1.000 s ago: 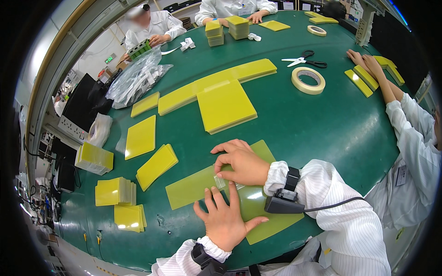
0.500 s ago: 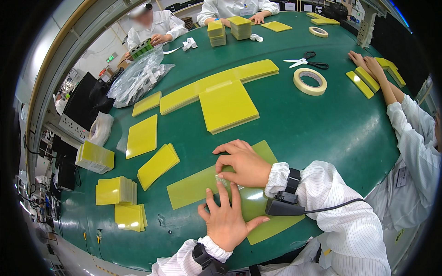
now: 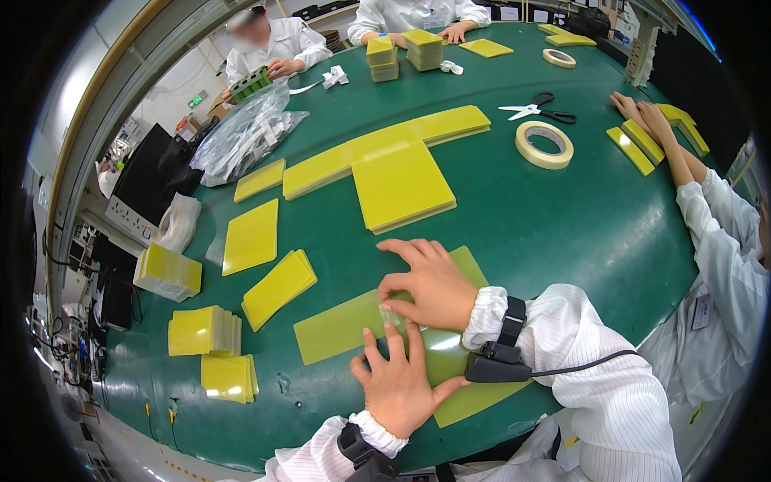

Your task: Applying adhesive film or tape to yellow rectangular electronic components at a factory assembly line.

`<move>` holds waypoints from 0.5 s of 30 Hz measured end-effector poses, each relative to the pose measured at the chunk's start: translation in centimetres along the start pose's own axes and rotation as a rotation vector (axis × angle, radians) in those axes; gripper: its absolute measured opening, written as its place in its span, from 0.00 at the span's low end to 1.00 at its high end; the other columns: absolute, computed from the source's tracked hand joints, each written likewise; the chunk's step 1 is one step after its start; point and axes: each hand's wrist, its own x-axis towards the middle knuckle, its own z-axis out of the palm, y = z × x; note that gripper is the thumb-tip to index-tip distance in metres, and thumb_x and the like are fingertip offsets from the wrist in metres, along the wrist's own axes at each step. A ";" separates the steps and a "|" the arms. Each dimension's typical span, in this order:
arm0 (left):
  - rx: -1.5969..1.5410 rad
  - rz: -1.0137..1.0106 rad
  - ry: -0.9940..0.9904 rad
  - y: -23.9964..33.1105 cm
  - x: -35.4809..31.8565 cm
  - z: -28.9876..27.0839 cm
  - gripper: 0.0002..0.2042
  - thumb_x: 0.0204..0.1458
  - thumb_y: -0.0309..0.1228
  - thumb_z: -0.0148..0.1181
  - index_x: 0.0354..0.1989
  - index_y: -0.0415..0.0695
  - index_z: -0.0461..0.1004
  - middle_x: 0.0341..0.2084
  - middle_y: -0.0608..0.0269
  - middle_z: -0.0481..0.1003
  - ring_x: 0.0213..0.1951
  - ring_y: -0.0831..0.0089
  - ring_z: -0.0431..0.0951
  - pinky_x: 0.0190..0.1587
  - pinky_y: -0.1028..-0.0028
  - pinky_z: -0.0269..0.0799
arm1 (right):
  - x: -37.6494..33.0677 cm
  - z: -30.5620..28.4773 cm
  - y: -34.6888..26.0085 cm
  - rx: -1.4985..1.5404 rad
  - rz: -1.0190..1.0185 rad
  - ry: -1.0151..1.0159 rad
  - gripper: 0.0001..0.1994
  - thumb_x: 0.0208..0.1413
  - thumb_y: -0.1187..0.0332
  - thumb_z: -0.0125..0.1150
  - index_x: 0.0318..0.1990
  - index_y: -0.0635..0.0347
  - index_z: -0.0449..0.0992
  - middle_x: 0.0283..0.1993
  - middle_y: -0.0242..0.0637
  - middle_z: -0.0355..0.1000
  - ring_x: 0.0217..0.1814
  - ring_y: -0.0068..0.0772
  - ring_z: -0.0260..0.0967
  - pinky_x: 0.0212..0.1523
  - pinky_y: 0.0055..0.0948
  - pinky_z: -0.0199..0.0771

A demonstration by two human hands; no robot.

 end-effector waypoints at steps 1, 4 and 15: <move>0.001 -0.003 0.001 0.0 0.0 -0.1 0.48 0.36 0.69 0.50 0.57 0.38 0.61 0.53 0.47 0.61 0.50 0.41 0.61 0.42 0.52 0.54 | 0.1 -0.2 -0.3 -0.084 -0.030 0.040 0.07 0.44 0.61 0.65 0.31 0.48 0.77 0.61 0.38 0.58 0.59 0.47 0.54 0.59 0.46 0.52; 0.003 -0.011 -0.025 0.0 0.0 -0.1 0.47 0.36 0.67 0.53 0.58 0.39 0.59 0.53 0.47 0.60 0.51 0.41 0.61 0.41 0.53 0.55 | 0.0 -0.3 -0.8 -0.242 -0.067 0.074 0.17 0.42 0.59 0.66 0.42 0.47 0.75 0.62 0.39 0.56 0.59 0.48 0.54 0.58 0.44 0.53; -0.053 -0.006 0.022 -0.1 -0.3 0.4 0.48 0.37 0.69 0.50 0.58 0.38 0.60 0.51 0.47 0.61 0.52 0.40 0.60 0.40 0.54 0.55 | 0.4 0.3 -0.3 -0.099 0.051 0.071 0.46 0.35 0.57 0.71 0.63 0.58 0.50 0.64 0.45 0.48 0.62 0.51 0.48 0.61 0.44 0.51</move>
